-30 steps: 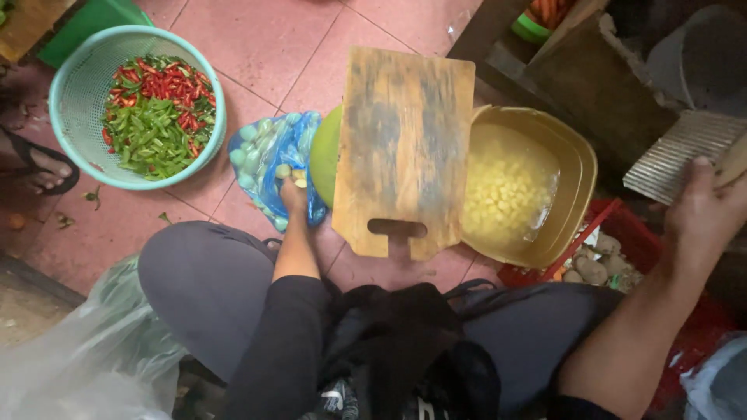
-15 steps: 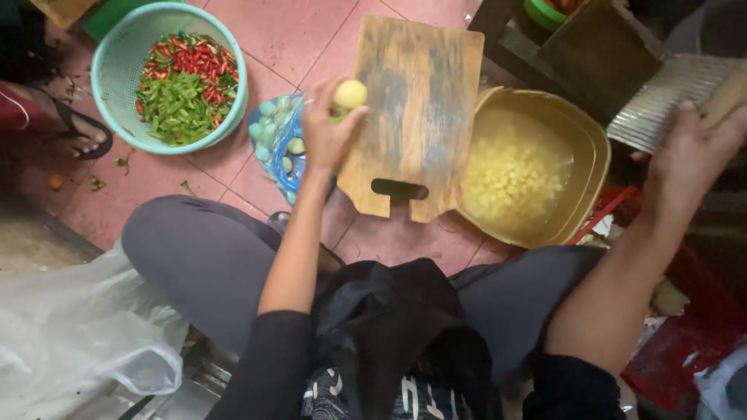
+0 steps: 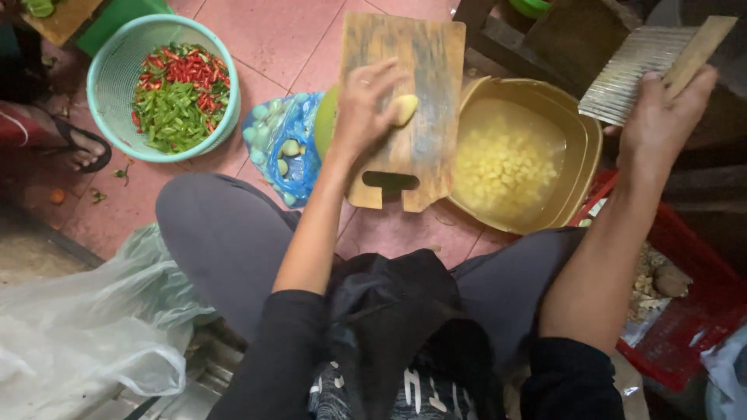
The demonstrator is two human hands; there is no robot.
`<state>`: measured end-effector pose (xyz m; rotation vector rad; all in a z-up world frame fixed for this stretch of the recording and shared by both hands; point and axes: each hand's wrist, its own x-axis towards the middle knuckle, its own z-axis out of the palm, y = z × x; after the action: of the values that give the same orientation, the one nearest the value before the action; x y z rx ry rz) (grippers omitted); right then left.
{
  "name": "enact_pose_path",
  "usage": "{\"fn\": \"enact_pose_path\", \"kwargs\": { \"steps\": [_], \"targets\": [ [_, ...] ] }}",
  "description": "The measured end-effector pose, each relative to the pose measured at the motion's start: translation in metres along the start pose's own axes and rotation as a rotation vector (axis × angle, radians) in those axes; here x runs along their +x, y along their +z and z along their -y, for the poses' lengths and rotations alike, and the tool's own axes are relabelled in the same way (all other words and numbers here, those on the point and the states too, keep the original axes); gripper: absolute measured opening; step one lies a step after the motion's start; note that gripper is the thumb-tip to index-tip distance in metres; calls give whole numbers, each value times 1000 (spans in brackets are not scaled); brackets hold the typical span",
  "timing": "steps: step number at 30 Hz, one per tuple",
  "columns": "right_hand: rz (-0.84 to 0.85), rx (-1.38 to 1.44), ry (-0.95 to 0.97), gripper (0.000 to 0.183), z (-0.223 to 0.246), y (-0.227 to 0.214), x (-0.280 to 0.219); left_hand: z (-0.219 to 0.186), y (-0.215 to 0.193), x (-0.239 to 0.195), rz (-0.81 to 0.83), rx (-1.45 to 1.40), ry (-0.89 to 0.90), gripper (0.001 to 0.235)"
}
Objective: The recorder is using a manual corrugated slicer to slice potatoes on a cutting board, dropping the slices into a bowl of water.
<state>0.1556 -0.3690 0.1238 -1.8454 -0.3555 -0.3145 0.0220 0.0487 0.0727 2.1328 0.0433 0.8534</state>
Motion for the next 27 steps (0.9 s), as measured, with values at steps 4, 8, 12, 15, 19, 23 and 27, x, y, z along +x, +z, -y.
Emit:
{"fn": "enact_pose_path", "kwargs": {
  "steps": [4,8,12,15,19,23,27],
  "targets": [
    [-24,-24,20,24,0,-2,-2,6,19,-4,329,-67,76,43],
    [-62,-6,58,26,34,10,-1,0,16,-20,209,65,-76,56],
    [12,83,14,29,8,5,-4,12,10,-38,184,93,-156,48],
    [21,128,22,29,14,11,-2,-6,1,-35,171,-449,-290,45],
    [27,105,60,29,18,18,-4,-43,-14,-24,187,-1069,-550,37],
    [26,44,48,31,24,22,-6,-6,18,-15,169,-900,-665,28],
    [24,16,39,26,23,26,-4,22,50,-10,124,-351,-430,24]
  ]
}}
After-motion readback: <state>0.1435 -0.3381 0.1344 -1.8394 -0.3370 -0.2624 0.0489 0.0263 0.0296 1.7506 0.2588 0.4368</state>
